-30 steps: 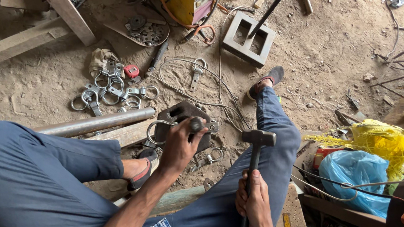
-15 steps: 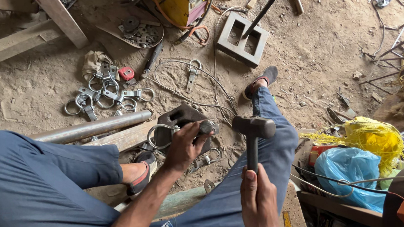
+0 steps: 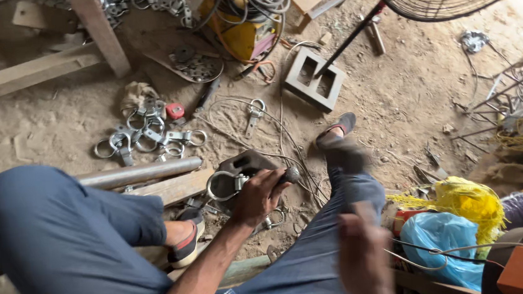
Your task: The person assembles metal components using a hammer and a jig to secure parts, repeatedly striking the metal to align or fasten pieces.
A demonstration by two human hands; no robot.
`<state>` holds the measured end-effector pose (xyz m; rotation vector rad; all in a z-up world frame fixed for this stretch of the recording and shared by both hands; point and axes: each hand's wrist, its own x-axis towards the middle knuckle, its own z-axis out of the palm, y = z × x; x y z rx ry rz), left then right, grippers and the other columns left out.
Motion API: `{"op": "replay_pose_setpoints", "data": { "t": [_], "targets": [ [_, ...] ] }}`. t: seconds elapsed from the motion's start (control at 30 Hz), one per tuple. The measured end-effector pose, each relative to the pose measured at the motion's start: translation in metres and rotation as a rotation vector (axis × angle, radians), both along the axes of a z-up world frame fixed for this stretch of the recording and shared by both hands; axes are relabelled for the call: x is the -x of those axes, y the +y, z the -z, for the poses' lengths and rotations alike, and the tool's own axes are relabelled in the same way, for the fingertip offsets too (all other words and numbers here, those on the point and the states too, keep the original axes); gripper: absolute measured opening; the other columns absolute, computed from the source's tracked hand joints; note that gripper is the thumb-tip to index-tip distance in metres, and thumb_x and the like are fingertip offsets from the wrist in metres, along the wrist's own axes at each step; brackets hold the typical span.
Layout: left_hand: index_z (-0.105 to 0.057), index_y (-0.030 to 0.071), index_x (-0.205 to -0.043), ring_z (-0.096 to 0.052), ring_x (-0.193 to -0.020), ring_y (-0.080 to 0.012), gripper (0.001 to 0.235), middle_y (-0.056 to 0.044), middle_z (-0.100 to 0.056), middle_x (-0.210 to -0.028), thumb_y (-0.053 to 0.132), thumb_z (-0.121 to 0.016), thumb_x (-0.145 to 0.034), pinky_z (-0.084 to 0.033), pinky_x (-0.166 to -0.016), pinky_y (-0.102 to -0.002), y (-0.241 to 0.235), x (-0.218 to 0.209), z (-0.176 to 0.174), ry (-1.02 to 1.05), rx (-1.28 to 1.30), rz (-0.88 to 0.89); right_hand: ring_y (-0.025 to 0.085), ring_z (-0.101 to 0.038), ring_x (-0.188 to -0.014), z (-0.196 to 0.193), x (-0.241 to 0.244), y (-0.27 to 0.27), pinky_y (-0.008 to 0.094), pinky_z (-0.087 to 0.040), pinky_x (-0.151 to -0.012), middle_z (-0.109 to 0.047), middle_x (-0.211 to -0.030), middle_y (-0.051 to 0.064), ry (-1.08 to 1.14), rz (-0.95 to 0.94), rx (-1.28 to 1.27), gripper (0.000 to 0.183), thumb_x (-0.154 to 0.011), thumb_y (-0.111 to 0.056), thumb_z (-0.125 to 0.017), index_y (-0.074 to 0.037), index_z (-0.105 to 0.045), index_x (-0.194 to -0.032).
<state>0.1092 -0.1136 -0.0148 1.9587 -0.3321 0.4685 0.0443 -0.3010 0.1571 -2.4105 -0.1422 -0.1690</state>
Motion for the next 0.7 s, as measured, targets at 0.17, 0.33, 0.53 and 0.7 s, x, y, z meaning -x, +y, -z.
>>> {"op": "replay_pose_setpoints", "data": {
  "t": [0.17,0.33,0.53,0.7],
  "targets": [
    [-0.067,0.007,-0.127,-0.068,-0.06,-0.0184,0.034,-0.013,-0.072,-0.09,0.03,-0.06,-0.103,-0.056,-0.045,-0.028,-0.001,-0.001,0.007,0.182,-0.016,0.042,0.024,-0.047,-0.043,0.01,0.002,-0.01,0.042,-0.037,-0.045,-0.051,-0.056,0.012,0.11,0.101,0.018,0.026,-0.106,-0.026,-0.048,-0.003,-0.057,-0.097],
    [-0.066,0.006,-0.129,-0.065,-0.06,-0.0165,0.035,-0.013,-0.071,-0.087,0.028,-0.056,-0.104,-0.055,-0.046,-0.029,0.002,-0.005,0.006,0.085,0.006,0.026,0.019,-0.05,-0.042,0.051,0.016,0.031,0.042,-0.038,-0.046,-0.052,-0.054,0.008,0.176,0.108,-0.034,0.031,-0.107,-0.031,-0.045,-0.003,-0.055,-0.097],
    [-0.068,0.014,-0.122,-0.067,-0.057,-0.0165,0.028,-0.008,-0.072,-0.087,0.029,-0.052,-0.105,-0.058,-0.044,-0.031,0.004,0.004,0.008,0.447,0.136,0.033,0.009,-0.043,-0.044,0.065,0.055,0.011,0.029,-0.031,-0.041,-0.049,-0.056,-0.001,0.318,0.2,-0.43,0.036,-0.108,-0.038,-0.043,-0.007,-0.057,-0.095],
    [-0.068,0.009,-0.116,-0.075,-0.074,-0.0201,0.028,-0.012,-0.075,-0.093,0.031,-0.054,-0.107,-0.063,-0.06,-0.032,0.007,0.0,-0.003,0.244,0.177,-0.01,0.008,-0.034,-0.038,0.1,0.069,-0.012,0.025,-0.028,-0.034,-0.045,-0.056,-0.001,0.56,0.361,-0.736,0.039,-0.107,-0.04,-0.038,-0.007,-0.054,-0.096]
  ]
}}
